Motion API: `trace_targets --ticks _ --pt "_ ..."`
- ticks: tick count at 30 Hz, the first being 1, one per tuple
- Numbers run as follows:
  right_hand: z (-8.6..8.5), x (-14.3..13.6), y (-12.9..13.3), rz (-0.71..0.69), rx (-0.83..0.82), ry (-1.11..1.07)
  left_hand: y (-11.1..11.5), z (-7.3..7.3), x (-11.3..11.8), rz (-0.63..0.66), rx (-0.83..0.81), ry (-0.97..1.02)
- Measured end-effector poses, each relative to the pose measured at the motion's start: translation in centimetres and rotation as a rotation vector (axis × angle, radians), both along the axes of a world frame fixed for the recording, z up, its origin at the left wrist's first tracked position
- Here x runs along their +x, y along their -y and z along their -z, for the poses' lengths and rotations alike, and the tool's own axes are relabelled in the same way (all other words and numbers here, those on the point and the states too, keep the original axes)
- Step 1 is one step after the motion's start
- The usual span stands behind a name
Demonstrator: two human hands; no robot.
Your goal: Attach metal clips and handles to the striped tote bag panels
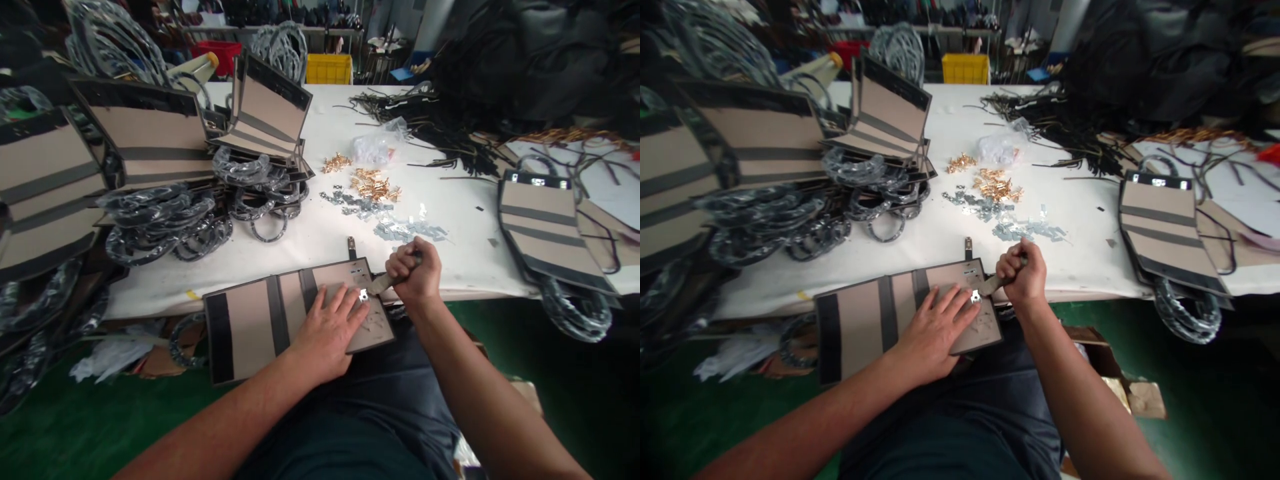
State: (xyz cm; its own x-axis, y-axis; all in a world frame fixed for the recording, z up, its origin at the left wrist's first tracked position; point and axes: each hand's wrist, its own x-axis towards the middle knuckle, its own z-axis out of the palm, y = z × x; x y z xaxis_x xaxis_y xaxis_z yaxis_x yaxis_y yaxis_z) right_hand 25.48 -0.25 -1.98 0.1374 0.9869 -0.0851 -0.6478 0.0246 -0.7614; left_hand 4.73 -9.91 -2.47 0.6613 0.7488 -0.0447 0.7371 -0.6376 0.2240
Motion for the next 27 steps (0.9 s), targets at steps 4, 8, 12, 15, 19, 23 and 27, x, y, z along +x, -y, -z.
trace_targets --ticks 4,8,12,15,19,23,27 --pt "0.8 0.3 -0.1 0.025 -0.004 -0.059 0.0 0.1 -0.2 0.007 -0.008 0.013" --pt "0.2 -0.7 0.3 0.026 0.032 0.005 -0.1 -0.1 -0.3 0.013 -0.01 0.023" --pt "-1.1 -2.9 1.9 -0.006 0.136 0.307 -0.1 -0.2 -0.3 0.016 -0.004 0.035" --pt "-2.0 -4.7 3.2 -0.112 0.233 0.685 0.1 -0.1 -0.2 -0.003 0.005 0.045" --pt "-3.2 -6.0 3.2 -0.267 0.347 1.036 0.5 0.2 -0.3 -0.032 0.009 0.064" --pt "-4.4 -6.6 2.1 -0.331 0.276 0.999 0.7 0.5 -0.5 -0.018 -0.001 0.092" --pt "-4.8 -7.4 2.3 -0.432 0.312 1.06 0.7 1.0 -0.7 -0.012 -0.011 0.126"
